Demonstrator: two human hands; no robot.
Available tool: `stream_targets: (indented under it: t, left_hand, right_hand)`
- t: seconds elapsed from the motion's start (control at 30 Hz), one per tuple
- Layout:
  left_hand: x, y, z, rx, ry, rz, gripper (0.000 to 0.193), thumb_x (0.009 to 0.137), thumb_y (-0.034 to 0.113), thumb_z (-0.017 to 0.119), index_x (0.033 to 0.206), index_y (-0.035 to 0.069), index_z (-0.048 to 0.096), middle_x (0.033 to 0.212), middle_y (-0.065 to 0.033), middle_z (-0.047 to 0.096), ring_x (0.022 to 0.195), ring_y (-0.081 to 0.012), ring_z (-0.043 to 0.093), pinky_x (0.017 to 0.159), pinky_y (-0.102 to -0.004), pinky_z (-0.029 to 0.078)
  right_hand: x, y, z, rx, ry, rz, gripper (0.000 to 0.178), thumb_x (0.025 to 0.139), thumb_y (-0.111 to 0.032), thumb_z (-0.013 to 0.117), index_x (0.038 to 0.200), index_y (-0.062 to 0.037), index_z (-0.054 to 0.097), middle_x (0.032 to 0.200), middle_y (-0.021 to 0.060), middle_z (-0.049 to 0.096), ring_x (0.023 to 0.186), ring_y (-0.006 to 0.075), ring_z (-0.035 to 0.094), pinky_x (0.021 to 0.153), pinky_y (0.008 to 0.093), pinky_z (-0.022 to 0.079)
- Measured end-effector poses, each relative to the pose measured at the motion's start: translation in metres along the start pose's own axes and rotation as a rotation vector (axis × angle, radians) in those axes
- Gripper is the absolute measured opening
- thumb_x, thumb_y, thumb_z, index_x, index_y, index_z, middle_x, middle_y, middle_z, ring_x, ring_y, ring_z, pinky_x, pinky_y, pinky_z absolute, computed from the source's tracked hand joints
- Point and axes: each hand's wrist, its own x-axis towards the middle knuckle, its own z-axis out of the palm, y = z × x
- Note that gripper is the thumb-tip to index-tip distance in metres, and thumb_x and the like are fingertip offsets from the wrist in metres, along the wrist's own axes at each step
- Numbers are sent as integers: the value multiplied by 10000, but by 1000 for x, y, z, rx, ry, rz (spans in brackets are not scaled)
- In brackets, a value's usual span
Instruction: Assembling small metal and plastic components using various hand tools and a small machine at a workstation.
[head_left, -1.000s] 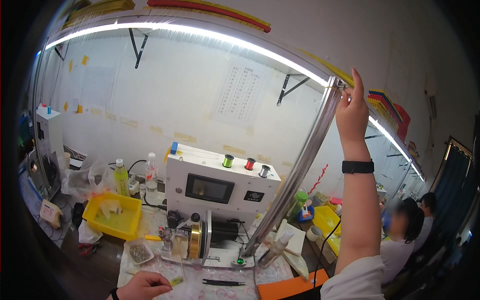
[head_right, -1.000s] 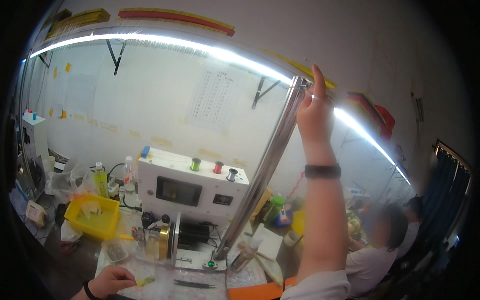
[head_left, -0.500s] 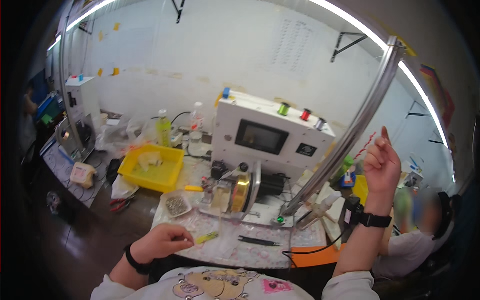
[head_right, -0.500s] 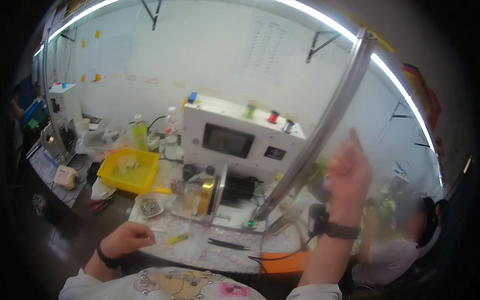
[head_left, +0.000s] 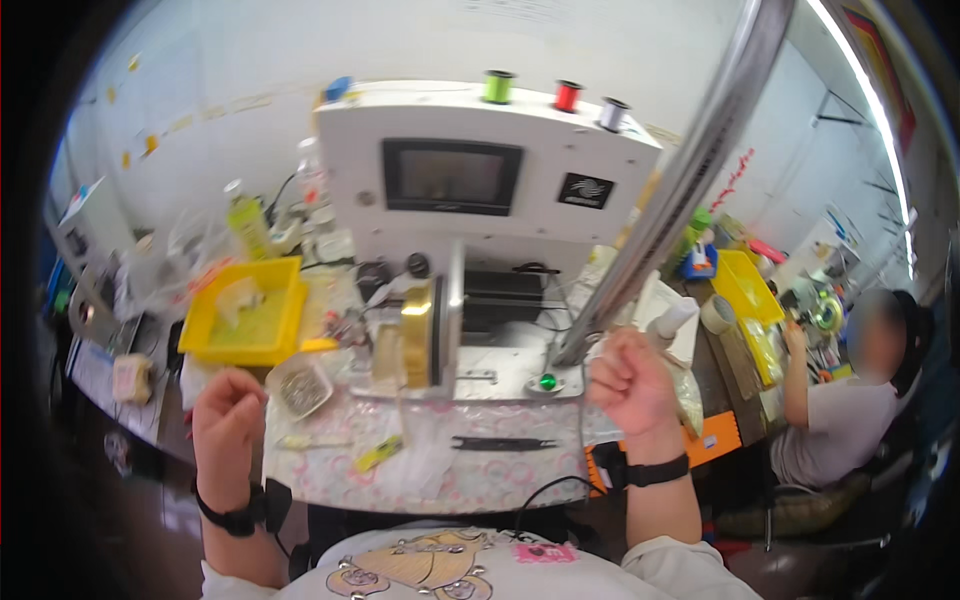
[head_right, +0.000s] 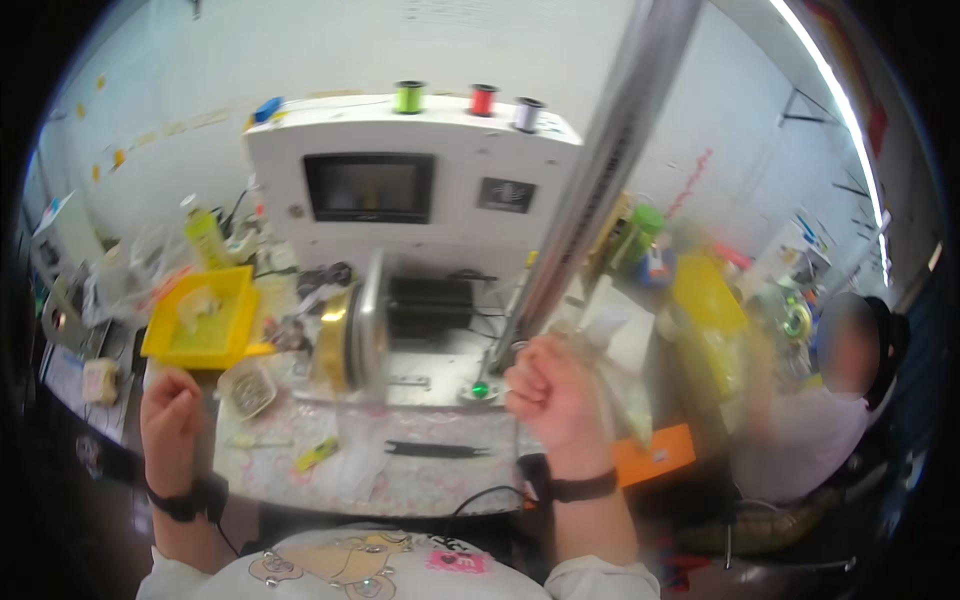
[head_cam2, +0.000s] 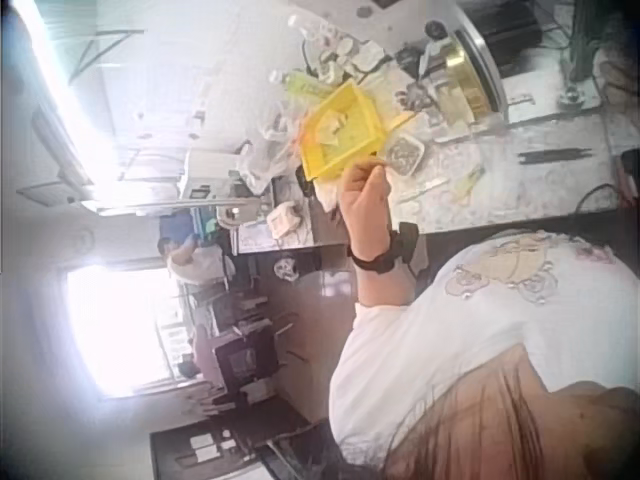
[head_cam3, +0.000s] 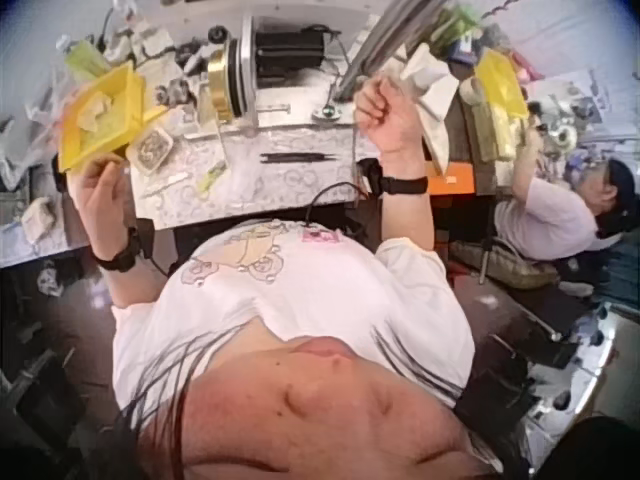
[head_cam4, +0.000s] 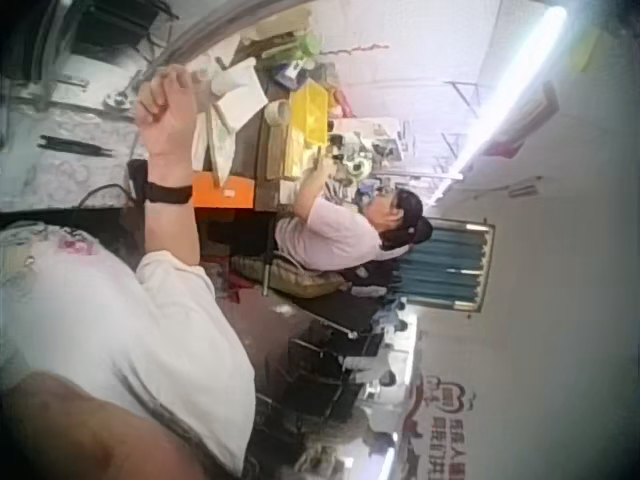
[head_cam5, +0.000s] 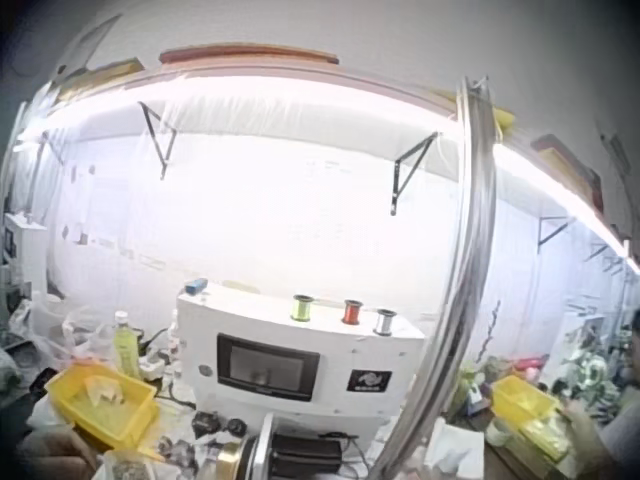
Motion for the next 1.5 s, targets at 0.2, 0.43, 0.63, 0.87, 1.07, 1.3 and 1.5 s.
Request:
stream_targets:
  t: [0.2, 0.43, 0.63, 0.87, 1.07, 1.3, 1.5]
  left_hand:
    - [33, 6, 76, 128, -346, -176, 99, 724, 45, 640, 793, -4, 590, 693, 29, 527, 616, -28, 427, 566, -167, 320]
    - [32, -2, 76, 57, -379, -170, 104, 738, 59, 638, 799, -5, 584, 701, 24, 536, 622, -30, 426, 573, -169, 323]
    - [21, -6, 69, 68, -431, -244, 83, 744, 47, 620, 799, -2, 581, 727, 13, 554, 655, -39, 453, 602, -178, 345]
    - [20, -19, 72, 72, -432, -294, 95, 736, 44, 631, 802, -5, 584, 743, 0, 570, 668, -44, 470, 615, -178, 356]
    - [30, -25, 94, 148, -430, -306, 101, 735, 42, 632, 807, -14, 588, 721, 8, 556, 632, -37, 451, 583, -174, 343]
    - [44, -38, 101, 167, -475, -368, 116, 745, 56, 637, 807, -27, 586, 681, 22, 522, 560, -18, 398, 513, -165, 287]
    - [46, -49, 100, 122, -469, -383, 140, 747, 59, 651, 816, -45, 589, 712, -18, 573, 550, -24, 406, 512, -172, 301]
  right_hand:
    - [6, -9, -37, 4, -25, -52, 101, 879, -206, 535, 865, -105, 537, 630, -45, 301, 543, 71, 291, 453, 199, 238]
    - [0, -2, -48, 19, -24, -46, 89, 874, -180, 535, 839, -99, 523, 635, -46, 310, 548, 72, 300, 453, 195, 249]
    - [2, 16, -60, 5, 281, -71, 48, 875, -117, 509, 853, -75, 508, 633, -43, 334, 540, 65, 317, 436, 188, 237]
    - [8, 21, -62, 4, 396, -94, 63, 882, -139, 522, 862, -79, 519, 594, -61, 318, 497, 47, 286, 411, 183, 219]
    - [8, 20, -64, -1, 430, -75, 46, 878, -123, 520, 860, -82, 509, 592, -62, 317, 497, 46, 283, 415, 185, 216]
    - [12, 20, -61, 69, 495, -84, 33, 868, -93, 522, 878, -102, 492, 589, -64, 319, 498, 44, 276, 424, 191, 216]
    - [11, 21, -63, 104, 469, -85, 44, 859, -77, 529, 871, -103, 496, 618, -50, 352, 505, 44, 290, 425, 196, 227]
